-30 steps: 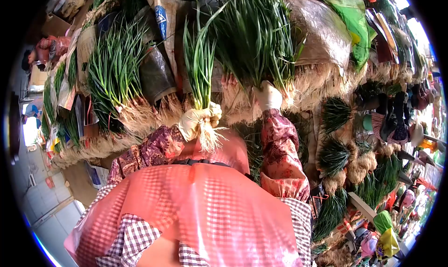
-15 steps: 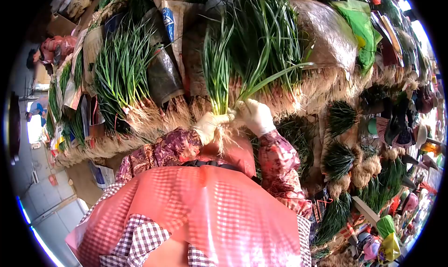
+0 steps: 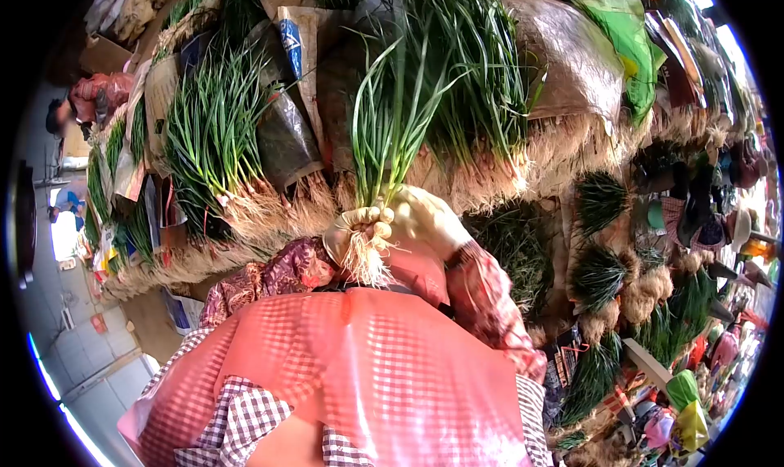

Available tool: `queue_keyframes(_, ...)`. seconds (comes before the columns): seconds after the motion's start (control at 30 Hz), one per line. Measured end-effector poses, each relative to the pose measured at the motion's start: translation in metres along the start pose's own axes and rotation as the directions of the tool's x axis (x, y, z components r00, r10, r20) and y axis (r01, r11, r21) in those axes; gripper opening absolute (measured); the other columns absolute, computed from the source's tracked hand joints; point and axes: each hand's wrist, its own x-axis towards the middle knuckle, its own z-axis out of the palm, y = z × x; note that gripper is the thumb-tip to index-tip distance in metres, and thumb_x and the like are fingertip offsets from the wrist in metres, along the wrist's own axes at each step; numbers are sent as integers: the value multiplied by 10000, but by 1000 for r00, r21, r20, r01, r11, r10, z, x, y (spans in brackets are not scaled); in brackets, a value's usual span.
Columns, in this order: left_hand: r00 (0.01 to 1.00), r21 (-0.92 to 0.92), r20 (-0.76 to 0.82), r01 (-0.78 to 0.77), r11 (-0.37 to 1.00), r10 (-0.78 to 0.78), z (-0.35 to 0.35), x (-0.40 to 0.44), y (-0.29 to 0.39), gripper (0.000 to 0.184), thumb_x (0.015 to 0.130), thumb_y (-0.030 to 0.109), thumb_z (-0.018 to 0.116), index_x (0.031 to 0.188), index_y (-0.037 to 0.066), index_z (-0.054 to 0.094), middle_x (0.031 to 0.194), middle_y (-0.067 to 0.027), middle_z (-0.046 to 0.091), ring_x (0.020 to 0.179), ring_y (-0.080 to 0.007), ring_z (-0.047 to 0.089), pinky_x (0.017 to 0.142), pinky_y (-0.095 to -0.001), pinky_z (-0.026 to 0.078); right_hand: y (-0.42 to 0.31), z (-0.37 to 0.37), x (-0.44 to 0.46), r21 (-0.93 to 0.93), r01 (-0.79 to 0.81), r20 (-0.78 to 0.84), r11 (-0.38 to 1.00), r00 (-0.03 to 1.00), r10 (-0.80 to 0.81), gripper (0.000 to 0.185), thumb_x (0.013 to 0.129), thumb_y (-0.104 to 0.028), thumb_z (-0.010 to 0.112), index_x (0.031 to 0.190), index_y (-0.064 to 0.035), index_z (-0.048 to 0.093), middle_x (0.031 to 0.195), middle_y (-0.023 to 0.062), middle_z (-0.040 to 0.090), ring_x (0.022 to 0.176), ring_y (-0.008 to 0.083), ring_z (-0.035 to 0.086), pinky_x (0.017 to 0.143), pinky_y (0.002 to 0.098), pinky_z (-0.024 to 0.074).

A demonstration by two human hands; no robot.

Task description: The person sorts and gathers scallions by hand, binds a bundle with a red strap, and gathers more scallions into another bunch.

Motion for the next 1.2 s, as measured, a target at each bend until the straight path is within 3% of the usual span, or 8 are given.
queue_keyframes(0.07, 1000, 19, 27, 11, 1000, -12, 16, -5, -2, 209, 889, 113, 573, 1075, 20, 558, 927, -63, 616, 783, -139, 619, 618, -283, 547, -28, 26, 19, 759, -242, 21, 605, 937, 348, 221, 898, -162, 600, 1084, -43, 583, 830, 17, 610, 587, 61, 534, 502, 202, 442)
queue_keyframes(0.27, 966, 123, -204, -137, 983, 160, 22, -2, -5, 148, 902, 143, 552, 1008, 40, 553, 811, -31, 593, 660, -108, 573, 538, -232, 480, -48, 23, 13, -240, -80, -312, 967, 950, 1, 206, 907, -228, 612, 902, -22, 624, 663, 20, 590, 464, 66, 469, 434, 209, 355)
queue_keyframes(0.47, 1000, 12, 26, -5, 1000, 5, 15, -5, -3, 164, 842, 71, 615, 977, -3, 557, 835, -43, 575, 636, -83, 553, 506, -196, 476, -72, -4, -21, 359, -245, -475, 901, 783, 402, 199, 904, -222, 605, 874, -26, 633, 654, 23, 613, 429, 41, 427, 367, 210, 312)
queue_keyframes(0.67, 992, -76, 129, 12, 997, -2, 11, -9, 2, 153, 888, 140, 574, 978, 21, 541, 868, -17, 539, 666, -73, 507, 529, -214, 463, -41, -25, -37, -75, -690, -147, 720, 722, 676, 277, 886, -295, 631, 1002, -44, 656, 705, 28, 651, 469, 39, 488, 407, 200, 389)
queue_keyframes(0.8, 996, -153, 62, 75, 985, -66, 3, -8, -2, 180, 937, 231, 488, 1006, 74, 544, 673, 7, 460, 549, -101, 449, 476, -249, 402, -47, 12, -2, 661, -209, -98, 721, 928, 359, 350, 871, -231, 661, 1149, -28, 590, 813, -4, 631, 614, 59, 538, 540, 193, 426)
queue_keyframes(1.03, 926, 334, -311, -102, 937, 212, 33, -14, -9, 157, 874, 121, 592, 1022, 90, 551, 806, -7, 575, 578, -105, 506, 524, -234, 447, -63, 16, 17, 225, -445, -227, 867, 841, 491, 231, 884, -236, 639, 962, -18, 644, 737, 72, 661, 563, 99, 570, 512, 254, 455)
queue_keyframes(1.13, 846, 492, -337, -215, 844, 412, 42, -12, -19, 175, 846, 63, 617, 1007, 95, 557, 895, -33, 619, 619, -117, 545, 562, -247, 474, -32, 15, 26, -606, -66, -286, 793, 948, -139, 251, 873, -263, 641, 937, -21, 650, 742, 148, 659, 546, 173, 597, 515, 321, 474)
queue_keyframes(1.2, 868, 510, -291, -216, 833, 403, 37, -11, -16, 168, 847, 67, 624, 1000, 96, 561, 886, -55, 618, 673, -143, 584, 590, -284, 495, -37, 18, 28, -603, -126, -309, 788, 947, -85, 228, 855, -229, 646, 920, -10, 642, 756, 176, 652, 621, 240, 636, 586, 347, 497)
